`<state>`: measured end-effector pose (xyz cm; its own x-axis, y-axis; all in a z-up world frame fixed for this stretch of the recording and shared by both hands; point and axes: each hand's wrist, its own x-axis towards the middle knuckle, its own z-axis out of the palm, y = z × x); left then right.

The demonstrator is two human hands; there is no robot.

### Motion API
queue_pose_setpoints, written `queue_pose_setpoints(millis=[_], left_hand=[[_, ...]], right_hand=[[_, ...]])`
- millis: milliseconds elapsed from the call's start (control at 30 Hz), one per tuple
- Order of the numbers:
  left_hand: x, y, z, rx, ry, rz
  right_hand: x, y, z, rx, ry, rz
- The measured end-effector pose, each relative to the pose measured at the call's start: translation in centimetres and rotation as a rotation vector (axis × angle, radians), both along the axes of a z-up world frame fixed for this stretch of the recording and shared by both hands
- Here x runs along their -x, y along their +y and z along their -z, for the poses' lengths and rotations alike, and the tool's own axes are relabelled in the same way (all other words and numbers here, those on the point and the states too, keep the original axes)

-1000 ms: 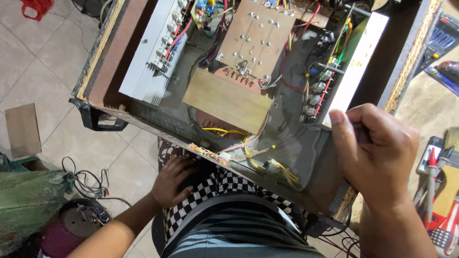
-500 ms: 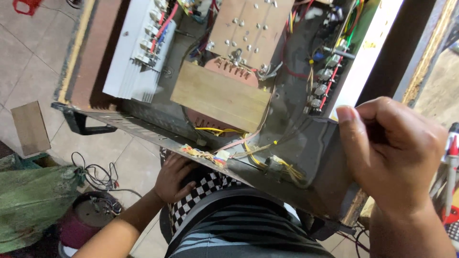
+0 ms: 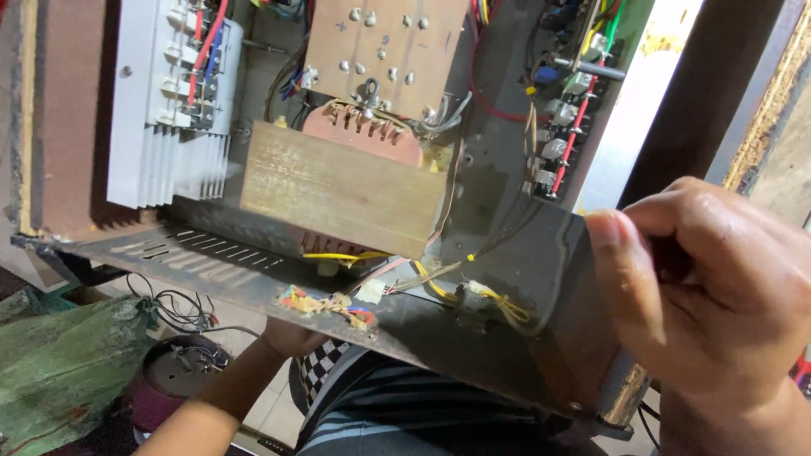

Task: Testing and verifying electrical signals inside an open amplifier using a digital multimeter.

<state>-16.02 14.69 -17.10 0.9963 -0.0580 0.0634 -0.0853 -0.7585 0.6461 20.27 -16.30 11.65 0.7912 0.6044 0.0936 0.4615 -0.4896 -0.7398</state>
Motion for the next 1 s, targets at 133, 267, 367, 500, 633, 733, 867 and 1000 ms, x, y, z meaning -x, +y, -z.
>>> queue_pose_setpoints(millis=[133,267,367,500,633,733,867,1000], left_hand=[[1.4,0.4,2.2,-0.022,-0.184,0.013],[1.2,-0.1,1.9,-0.028,-0.133,0.016],[1.1,0.2,1.3,-0.041,-0.095,0.020],[0.9,0.3,0.5,-0.059,-0.042,0.028],[0.5,0.3,-0.2,-0.073,-0.010,0.033],[-0.1,0.3,-0.6,-0.085,0.019,0.037],[-0.4,0.2,-1.1,-0.101,0.058,0.034],[0.4,0.4,-0.4,-0.094,0.104,0.007]], right_hand=[[-0.2,-0.1,0.1,-0.001,0.004,-0.009],[-0.3,-0.1,0.2,0.004,0.018,-0.034],[-0.3,-0.1,0.0,0.013,0.015,-0.030],[-0.3,0.2,-0.5,0.022,-0.006,-0.034],[-0.1,0.3,-0.5,0.000,-0.021,-0.024],[-0.1,0.4,-0.6,0.006,-0.037,0.002],[-0.1,0.4,-0.7,-0.055,-0.023,-0.031],[0.1,0.4,-0.9,-0.049,0.007,0.007]])
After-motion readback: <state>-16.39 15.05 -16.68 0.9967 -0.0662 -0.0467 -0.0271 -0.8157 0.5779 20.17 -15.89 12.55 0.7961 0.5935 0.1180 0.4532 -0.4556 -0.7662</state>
